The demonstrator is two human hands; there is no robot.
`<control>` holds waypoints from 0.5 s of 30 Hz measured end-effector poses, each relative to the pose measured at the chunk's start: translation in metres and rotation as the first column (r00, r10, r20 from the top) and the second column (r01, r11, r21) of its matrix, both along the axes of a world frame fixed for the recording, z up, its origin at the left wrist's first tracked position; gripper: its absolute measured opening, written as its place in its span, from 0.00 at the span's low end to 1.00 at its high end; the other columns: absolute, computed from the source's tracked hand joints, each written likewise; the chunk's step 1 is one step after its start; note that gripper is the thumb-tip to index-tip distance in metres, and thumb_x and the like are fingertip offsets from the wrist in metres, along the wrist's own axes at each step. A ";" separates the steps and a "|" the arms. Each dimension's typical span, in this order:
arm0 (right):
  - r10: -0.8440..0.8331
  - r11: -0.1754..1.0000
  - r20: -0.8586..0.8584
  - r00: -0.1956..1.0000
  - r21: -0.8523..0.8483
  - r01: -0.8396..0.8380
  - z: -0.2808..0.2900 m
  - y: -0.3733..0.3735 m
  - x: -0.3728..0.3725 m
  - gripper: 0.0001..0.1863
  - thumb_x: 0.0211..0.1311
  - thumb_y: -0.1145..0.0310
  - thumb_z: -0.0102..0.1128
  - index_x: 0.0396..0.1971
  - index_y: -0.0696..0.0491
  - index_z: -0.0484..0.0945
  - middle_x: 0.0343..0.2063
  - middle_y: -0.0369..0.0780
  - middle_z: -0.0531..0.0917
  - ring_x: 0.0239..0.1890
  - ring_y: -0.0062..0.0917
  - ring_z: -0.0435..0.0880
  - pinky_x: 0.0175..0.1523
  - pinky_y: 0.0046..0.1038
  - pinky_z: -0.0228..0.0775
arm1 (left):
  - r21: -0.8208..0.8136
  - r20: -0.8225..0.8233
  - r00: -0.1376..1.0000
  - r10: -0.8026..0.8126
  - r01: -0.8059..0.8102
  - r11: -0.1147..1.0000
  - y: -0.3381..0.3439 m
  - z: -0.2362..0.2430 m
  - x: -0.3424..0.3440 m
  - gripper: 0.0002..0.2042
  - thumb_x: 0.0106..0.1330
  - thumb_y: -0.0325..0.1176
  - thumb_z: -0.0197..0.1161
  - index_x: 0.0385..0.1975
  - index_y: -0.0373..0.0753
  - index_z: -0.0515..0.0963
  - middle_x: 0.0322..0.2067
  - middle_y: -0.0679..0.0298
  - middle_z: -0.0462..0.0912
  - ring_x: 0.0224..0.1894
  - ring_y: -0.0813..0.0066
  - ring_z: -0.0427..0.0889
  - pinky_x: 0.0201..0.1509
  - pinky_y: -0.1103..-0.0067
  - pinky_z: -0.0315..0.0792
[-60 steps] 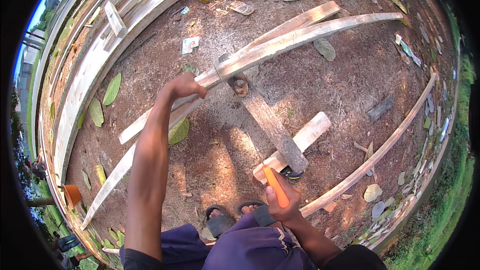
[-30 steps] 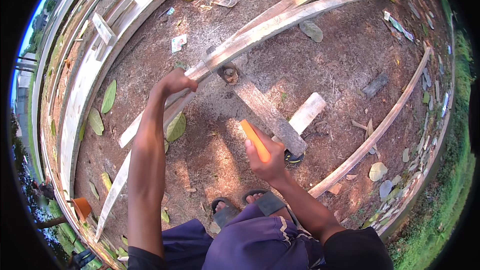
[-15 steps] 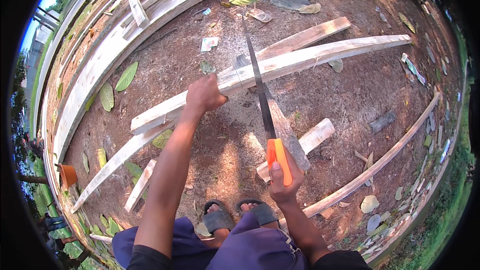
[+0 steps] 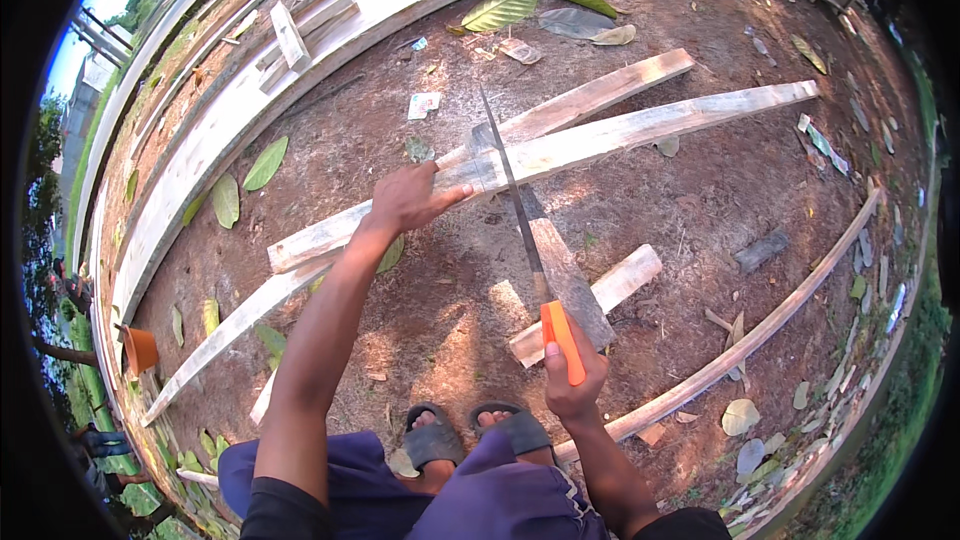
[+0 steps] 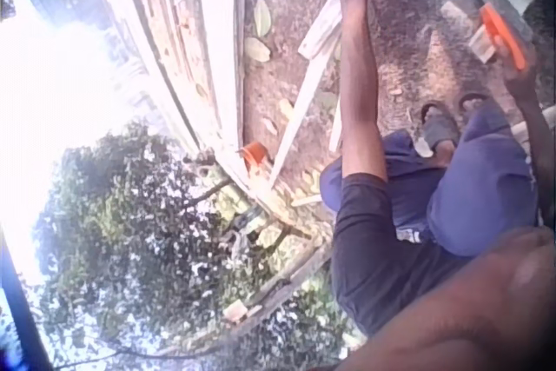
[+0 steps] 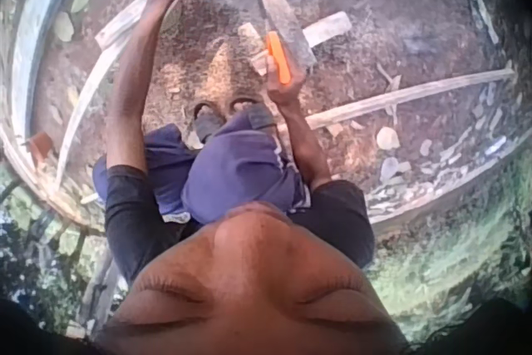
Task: The person positions a wooden plank on a makeshift sawhorse and uses a hand saw to cut it. The person holds the plank steady with one hand while sawing with the other, completing a cut and separating a piece of wood.
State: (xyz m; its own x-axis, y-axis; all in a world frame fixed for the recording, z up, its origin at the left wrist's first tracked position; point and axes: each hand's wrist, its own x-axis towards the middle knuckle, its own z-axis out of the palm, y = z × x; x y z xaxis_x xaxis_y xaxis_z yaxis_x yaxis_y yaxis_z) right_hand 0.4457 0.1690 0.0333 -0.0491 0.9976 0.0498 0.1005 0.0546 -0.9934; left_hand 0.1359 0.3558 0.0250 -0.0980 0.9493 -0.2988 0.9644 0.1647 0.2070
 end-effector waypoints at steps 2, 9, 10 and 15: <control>0.001 1.000 0.014 1.000 0.016 -0.001 0.002 -0.001 0.000 0.24 0.69 0.71 0.57 0.60 0.69 0.76 0.48 0.51 0.88 0.48 0.31 0.89 0.52 0.29 0.79 | -0.141 0.019 1.000 -0.001 0.004 0.990 0.017 0.006 -0.020 0.54 0.53 0.80 0.62 0.59 0.26 0.77 0.50 0.40 0.86 0.56 0.44 0.85 0.60 0.58 0.78; 0.005 0.996 0.052 0.999 0.092 -0.010 0.002 -0.007 0.005 0.23 0.69 0.71 0.58 0.60 0.69 0.76 0.49 0.52 0.87 0.50 0.33 0.89 0.55 0.31 0.79 | -0.009 -0.021 0.998 -0.062 0.062 0.998 -0.004 0.014 0.014 0.40 0.53 0.73 0.71 0.35 0.30 0.80 0.30 0.50 0.84 0.39 0.53 0.87 0.46 0.61 0.81; 0.017 0.998 0.036 0.999 0.064 -0.019 0.003 -0.011 0.004 0.23 0.69 0.71 0.58 0.60 0.69 0.76 0.49 0.52 0.87 0.50 0.33 0.89 0.55 0.31 0.79 | 0.091 -0.062 0.995 -0.084 0.089 0.992 -0.018 0.009 0.021 0.34 0.53 0.65 0.76 0.33 0.35 0.74 0.32 0.54 0.80 0.36 0.58 0.84 0.42 0.64 0.81; 0.001 0.979 0.044 0.999 0.205 -0.010 -0.006 -0.014 -0.001 0.24 0.65 0.74 0.62 0.59 0.68 0.77 0.40 0.49 0.89 0.38 0.29 0.91 0.44 0.29 0.81 | 0.279 -0.306 0.944 -0.123 0.212 0.937 -0.067 -0.021 0.039 0.35 0.46 0.46 0.83 0.49 0.36 0.71 0.46 0.57 0.76 0.49 0.60 0.80 0.48 0.65 0.81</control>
